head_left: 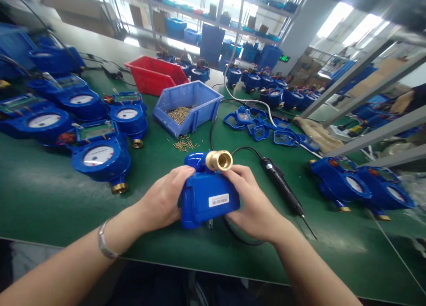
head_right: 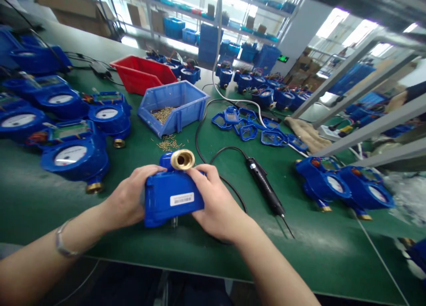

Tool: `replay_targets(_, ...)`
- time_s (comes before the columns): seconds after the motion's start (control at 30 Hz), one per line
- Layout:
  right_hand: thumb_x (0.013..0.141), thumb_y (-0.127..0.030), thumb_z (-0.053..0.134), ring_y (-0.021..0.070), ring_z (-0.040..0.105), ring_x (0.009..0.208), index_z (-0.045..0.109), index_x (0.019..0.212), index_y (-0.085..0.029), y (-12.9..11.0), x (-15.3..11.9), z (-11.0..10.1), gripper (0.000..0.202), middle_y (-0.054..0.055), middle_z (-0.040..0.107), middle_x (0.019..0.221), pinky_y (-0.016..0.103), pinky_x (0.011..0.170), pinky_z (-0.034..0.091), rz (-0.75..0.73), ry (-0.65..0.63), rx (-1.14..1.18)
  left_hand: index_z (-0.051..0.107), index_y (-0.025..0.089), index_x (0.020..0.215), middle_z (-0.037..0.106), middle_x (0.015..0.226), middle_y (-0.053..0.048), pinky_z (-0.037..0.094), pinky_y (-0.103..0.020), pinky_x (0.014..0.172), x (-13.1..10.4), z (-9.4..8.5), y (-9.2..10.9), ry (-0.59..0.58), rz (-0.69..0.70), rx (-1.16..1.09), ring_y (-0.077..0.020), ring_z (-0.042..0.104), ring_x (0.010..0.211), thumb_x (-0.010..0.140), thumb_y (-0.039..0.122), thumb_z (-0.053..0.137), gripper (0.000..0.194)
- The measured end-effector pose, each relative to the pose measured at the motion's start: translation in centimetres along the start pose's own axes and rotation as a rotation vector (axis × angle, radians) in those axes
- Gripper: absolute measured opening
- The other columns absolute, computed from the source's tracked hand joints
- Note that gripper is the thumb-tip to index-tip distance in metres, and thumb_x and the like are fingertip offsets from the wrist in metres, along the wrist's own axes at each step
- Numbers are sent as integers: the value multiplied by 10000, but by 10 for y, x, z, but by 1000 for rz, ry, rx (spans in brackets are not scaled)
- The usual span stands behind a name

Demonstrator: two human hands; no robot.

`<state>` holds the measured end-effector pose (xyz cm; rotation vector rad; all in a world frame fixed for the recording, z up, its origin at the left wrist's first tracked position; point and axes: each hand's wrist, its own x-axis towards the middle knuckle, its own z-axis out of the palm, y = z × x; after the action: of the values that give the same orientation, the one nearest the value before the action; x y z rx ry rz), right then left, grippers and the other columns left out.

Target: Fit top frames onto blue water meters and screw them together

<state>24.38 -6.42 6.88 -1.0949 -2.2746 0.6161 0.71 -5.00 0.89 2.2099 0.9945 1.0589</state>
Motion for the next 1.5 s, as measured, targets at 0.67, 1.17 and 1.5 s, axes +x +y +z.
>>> replay_targets(0.67,811,-172,570,328,489,1171,507,1145,-159,-1,-52,69,340,167,529,1102,482,847,547,-188,222,-408,671,115,891,733,824,-80,494,-315,793,-11,22,9,-85,-1155,-1405,-211,659,789,689,371,680,326)
replay_targets(1.17,864,-169,472,171,575,536,604,823,-155,-15,24,25,139,100,666,825,302,495,459,-348,-293,-625,614,120,988,708,916,-102,475,-339,786,14,19,-21,-413,-985,-1327,-230,647,837,606,347,748,464)
replay_targets(1.5,905,-155,375,168,536,538,570,809,-151,-25,43,31,218,74,615,772,287,477,392,-210,-211,-588,601,153,1084,692,1027,-94,429,-374,913,-1,20,-18,-298,-938,-1358,-242,625,956,776,450,629,429)
